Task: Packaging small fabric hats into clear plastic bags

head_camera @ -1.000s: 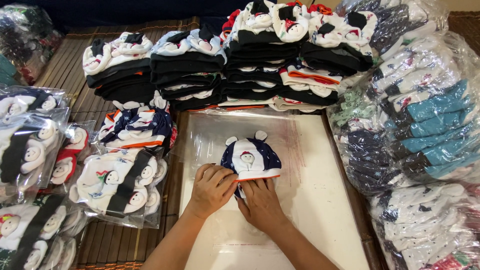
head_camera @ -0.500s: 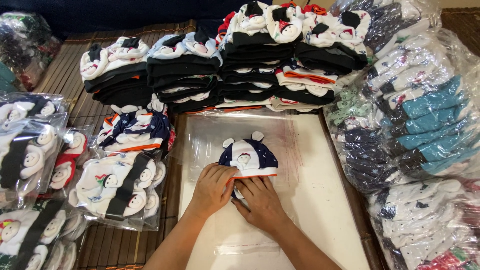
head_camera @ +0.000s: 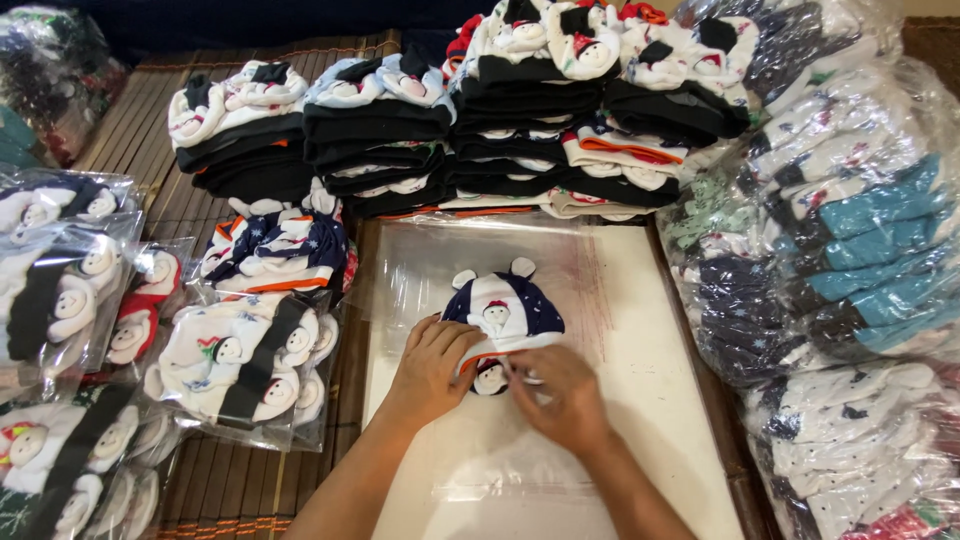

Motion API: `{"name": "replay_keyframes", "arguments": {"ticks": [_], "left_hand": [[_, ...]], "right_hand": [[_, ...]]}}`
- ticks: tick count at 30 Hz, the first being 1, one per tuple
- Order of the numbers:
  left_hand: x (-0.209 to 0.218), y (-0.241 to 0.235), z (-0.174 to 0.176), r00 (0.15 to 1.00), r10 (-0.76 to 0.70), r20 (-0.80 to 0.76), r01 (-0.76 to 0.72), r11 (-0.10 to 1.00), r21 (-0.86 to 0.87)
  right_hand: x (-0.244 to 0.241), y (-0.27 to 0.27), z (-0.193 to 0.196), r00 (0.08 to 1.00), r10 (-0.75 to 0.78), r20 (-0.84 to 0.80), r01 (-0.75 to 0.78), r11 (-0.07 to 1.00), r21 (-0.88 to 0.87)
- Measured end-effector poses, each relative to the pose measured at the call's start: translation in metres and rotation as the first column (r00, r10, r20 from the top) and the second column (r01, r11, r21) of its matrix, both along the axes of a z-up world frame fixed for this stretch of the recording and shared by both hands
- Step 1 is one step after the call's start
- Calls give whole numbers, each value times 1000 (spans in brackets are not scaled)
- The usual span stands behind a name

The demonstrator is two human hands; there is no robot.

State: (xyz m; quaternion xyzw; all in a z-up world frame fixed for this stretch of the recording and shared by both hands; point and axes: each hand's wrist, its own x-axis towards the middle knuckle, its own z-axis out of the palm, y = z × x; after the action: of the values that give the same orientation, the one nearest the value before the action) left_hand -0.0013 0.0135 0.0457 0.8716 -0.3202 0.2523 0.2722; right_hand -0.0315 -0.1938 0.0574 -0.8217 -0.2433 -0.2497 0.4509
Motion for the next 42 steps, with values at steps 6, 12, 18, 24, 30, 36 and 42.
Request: {"name": "replay_keyframes", "arguments": {"ticks": [6, 12, 18, 24, 30, 36, 42], "left_hand": [[15, 12, -41, 998, 35, 50, -37, 999, 29], [15, 13, -47, 998, 12, 62, -13, 1000, 17], [13, 12, -40, 996, 16, 88, -20, 999, 45], [12, 8, -45, 997, 12, 77, -14, 999, 32], [9, 3, -39, 993, -22, 115, 21, 1000, 10], [11, 2, -41, 993, -22, 119, 21, 1000, 10], [12, 6, -38, 988, -24, 155, 26, 1000, -10]], "right_hand": [[23, -41, -13, 984, -168, 54, 175, 966, -190], [5, -42, 20, 869, -231, -438, 99, 947, -305], [1, -35, 23, 807, -287, -517, 81, 919, -385], [14, -40, -20, 803, -307, -510, 151, 934, -325], [17, -37, -42, 784, -319, -532, 301, 946, -123], [16, -34, -37, 804, -380, -458, 283, 921, -268], [15, -24, -27, 980, -145, 136, 188, 901, -390]]}}
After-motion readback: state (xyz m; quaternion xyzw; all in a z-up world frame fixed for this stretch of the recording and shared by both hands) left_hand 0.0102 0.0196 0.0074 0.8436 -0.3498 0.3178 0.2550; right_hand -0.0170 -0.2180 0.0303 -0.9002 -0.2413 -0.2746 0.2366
